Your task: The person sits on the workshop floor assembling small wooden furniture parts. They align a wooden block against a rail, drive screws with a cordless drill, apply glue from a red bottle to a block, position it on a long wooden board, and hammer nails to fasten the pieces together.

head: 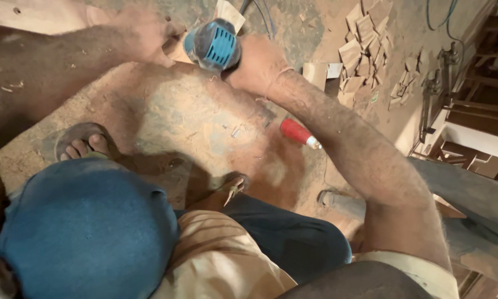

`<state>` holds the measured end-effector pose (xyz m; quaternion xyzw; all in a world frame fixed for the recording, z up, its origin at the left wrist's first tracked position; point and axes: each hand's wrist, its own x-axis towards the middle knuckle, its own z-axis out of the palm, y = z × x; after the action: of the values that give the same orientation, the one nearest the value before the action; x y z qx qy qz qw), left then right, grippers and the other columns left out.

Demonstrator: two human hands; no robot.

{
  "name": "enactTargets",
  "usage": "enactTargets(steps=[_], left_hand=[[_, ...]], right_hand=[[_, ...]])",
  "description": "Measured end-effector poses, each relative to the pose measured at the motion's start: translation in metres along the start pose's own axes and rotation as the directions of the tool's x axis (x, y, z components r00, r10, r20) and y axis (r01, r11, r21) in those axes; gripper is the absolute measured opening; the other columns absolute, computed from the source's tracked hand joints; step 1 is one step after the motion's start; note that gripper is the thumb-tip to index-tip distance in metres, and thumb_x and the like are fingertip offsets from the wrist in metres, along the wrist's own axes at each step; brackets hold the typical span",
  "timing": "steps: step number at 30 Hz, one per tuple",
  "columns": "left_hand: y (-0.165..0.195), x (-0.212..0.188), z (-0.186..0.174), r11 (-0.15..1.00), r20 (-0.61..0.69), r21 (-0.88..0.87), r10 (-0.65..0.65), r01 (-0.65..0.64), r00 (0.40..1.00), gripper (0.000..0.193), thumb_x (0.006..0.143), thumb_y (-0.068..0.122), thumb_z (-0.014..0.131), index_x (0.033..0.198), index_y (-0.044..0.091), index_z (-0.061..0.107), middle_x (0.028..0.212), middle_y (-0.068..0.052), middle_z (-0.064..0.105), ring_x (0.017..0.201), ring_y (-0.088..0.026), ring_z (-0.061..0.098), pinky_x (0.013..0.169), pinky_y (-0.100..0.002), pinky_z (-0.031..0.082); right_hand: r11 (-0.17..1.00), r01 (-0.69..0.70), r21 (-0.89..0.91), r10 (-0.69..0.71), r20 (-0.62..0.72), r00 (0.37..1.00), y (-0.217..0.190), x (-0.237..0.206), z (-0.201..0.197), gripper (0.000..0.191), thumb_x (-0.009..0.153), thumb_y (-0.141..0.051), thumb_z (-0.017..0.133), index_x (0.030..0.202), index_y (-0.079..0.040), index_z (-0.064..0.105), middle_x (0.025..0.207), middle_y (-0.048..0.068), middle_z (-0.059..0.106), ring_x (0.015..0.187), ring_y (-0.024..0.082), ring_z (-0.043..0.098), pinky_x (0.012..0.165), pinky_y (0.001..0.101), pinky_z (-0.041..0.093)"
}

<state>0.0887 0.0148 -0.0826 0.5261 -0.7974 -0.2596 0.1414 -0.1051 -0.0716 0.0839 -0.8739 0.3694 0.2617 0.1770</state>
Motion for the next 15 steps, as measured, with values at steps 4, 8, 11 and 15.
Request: enactTargets(steps=[4,8,11,15], left_hand=[[0.004,0.004,0.002,0.998,0.095,0.028,-0.063,0.060,0.993,0.060,0.069,0.068,0.078,0.102,0.018,0.071,0.090,-0.008,0.073,0.086,-0.027,0.071,0.071,-0.045,0.054],[0.002,0.006,0.001,0.997,0.092,0.040,-0.069,0.065,0.993,0.073,0.067,0.075,0.078,0.111,0.018,0.071,0.092,-0.010,0.073,0.086,-0.030,0.071,0.072,-0.049,0.053],[-0.002,0.002,0.002,0.999,-0.077,-0.009,0.036,-0.037,0.996,0.082,0.066,0.072,0.078,0.124,0.015,0.070,0.091,-0.010,0.073,0.084,-0.030,0.070,0.075,-0.049,0.052],[-0.005,-0.001,0.005,1.000,-0.050,0.015,0.014,-0.014,0.999,0.070,0.065,0.068,0.079,0.115,0.019,0.071,0.092,-0.008,0.072,0.088,-0.029,0.070,0.073,-0.048,0.052]], right_hand=[[1.000,-0.002,0.019,0.001,0.021,1.000,0.001,0.000,0.002,0.029,0.069,-0.031,0.079,0.085,-0.007,0.076,0.085,0.021,0.073,0.083,0.042,0.071,0.077,0.0480,0.058],[0.999,0.034,0.002,-0.034,0.024,0.999,0.004,0.006,0.005,0.028,0.068,-0.029,0.077,0.085,-0.007,0.076,0.086,0.021,0.073,0.082,0.042,0.071,0.076,0.0489,0.057],[0.997,-0.065,-0.043,0.068,0.078,0.995,0.005,0.010,0.007,0.027,0.074,-0.031,0.075,0.085,-0.006,0.076,0.086,0.022,0.073,0.085,0.042,0.071,0.077,0.0484,0.058],[0.998,-0.050,-0.029,0.051,0.067,0.996,0.005,0.011,0.008,0.028,0.072,-0.031,0.077,0.084,-0.005,0.076,0.086,0.023,0.073,0.085,0.042,0.071,0.077,0.0483,0.058]])
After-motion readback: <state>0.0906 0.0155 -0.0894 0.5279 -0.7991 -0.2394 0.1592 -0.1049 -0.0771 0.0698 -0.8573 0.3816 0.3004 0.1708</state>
